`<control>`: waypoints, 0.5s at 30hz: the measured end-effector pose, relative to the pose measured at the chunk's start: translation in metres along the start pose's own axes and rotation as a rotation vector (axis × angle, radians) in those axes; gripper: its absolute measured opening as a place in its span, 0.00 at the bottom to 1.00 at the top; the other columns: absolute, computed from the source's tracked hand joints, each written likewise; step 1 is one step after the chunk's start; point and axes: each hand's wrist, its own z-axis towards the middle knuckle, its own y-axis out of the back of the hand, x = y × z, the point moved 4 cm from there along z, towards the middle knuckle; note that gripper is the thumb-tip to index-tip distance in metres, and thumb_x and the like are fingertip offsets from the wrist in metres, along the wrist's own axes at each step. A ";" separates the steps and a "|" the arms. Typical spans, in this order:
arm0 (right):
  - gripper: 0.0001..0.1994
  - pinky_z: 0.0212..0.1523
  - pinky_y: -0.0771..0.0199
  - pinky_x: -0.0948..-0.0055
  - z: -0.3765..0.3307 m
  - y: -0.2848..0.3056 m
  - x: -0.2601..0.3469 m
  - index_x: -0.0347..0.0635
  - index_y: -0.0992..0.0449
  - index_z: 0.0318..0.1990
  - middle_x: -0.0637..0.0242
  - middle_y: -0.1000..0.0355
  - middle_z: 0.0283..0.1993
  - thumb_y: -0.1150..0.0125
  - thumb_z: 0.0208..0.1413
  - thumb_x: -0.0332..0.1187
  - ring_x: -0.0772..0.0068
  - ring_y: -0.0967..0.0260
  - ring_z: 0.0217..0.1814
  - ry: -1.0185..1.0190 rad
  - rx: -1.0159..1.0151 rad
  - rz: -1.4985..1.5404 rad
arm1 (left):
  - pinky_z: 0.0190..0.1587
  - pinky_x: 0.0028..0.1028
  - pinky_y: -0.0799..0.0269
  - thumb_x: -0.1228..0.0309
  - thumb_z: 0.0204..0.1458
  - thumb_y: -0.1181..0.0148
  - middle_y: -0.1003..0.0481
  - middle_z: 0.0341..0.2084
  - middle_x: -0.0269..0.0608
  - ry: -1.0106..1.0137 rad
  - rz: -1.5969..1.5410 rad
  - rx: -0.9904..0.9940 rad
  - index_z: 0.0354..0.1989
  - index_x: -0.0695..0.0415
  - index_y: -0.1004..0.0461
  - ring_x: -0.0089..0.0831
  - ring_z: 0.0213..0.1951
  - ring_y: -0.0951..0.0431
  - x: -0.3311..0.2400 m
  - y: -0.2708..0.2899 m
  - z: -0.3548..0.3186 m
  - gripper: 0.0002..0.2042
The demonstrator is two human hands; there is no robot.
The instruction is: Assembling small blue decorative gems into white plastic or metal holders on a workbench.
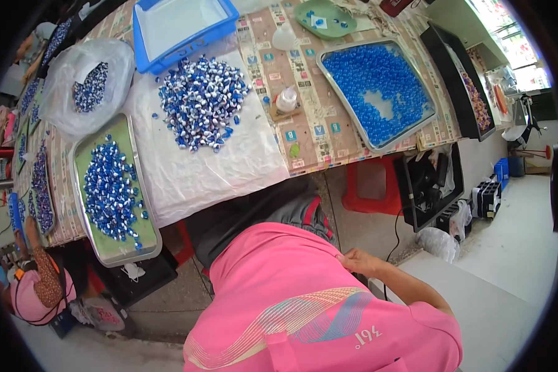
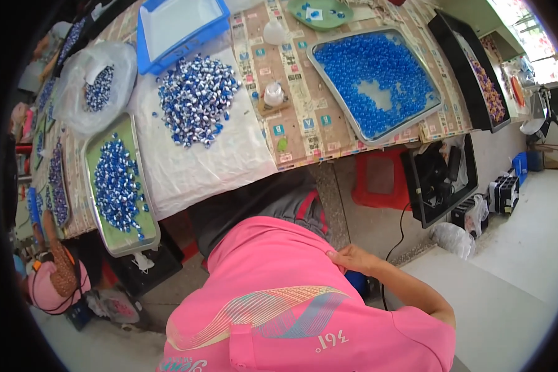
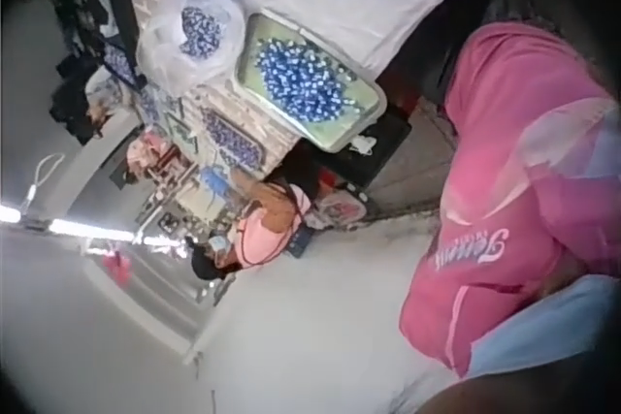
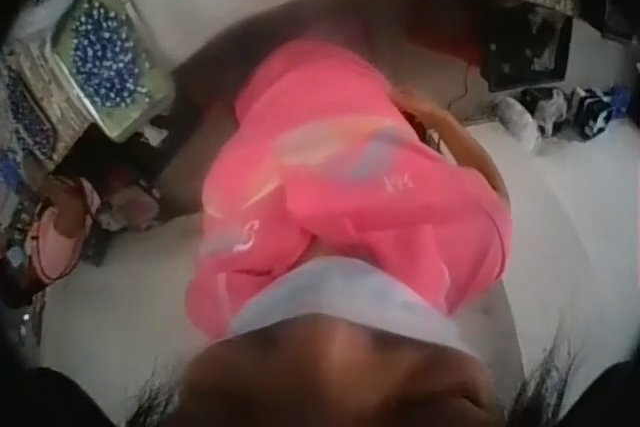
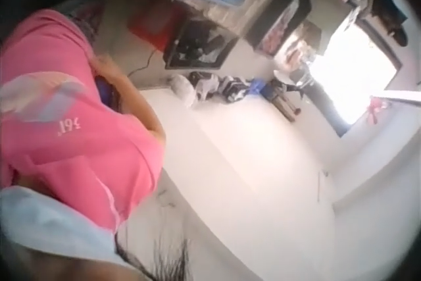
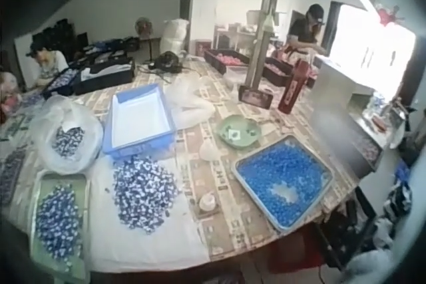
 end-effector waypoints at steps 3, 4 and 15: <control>0.25 0.31 0.33 0.73 0.009 -0.003 0.008 0.38 0.20 0.34 0.75 0.29 0.27 0.49 0.66 0.53 0.81 0.36 0.28 0.048 -0.122 0.164 | 0.48 0.32 0.27 0.73 0.52 0.35 0.22 0.41 0.45 0.028 -0.019 0.031 0.45 0.64 0.24 0.34 0.43 0.23 0.008 -0.003 0.006 0.13; 0.22 0.30 0.34 0.75 0.006 -0.003 0.024 0.38 0.20 0.36 0.75 0.29 0.27 0.47 0.65 0.50 0.83 0.36 0.28 0.112 -0.164 0.269 | 0.48 0.32 0.27 0.73 0.52 0.35 0.22 0.41 0.45 0.031 -0.026 0.039 0.45 0.64 0.24 0.34 0.43 0.23 0.009 -0.006 0.010 0.13; 0.16 0.29 0.31 0.79 0.061 0.012 -0.030 0.41 0.23 0.42 0.73 0.26 0.32 0.39 0.61 0.46 0.81 0.30 0.32 0.018 0.043 0.344 | 0.48 0.30 0.28 0.74 0.52 0.36 0.23 0.42 0.43 0.045 -0.136 0.091 0.46 0.65 0.25 0.30 0.44 0.23 0.002 -0.011 0.049 0.14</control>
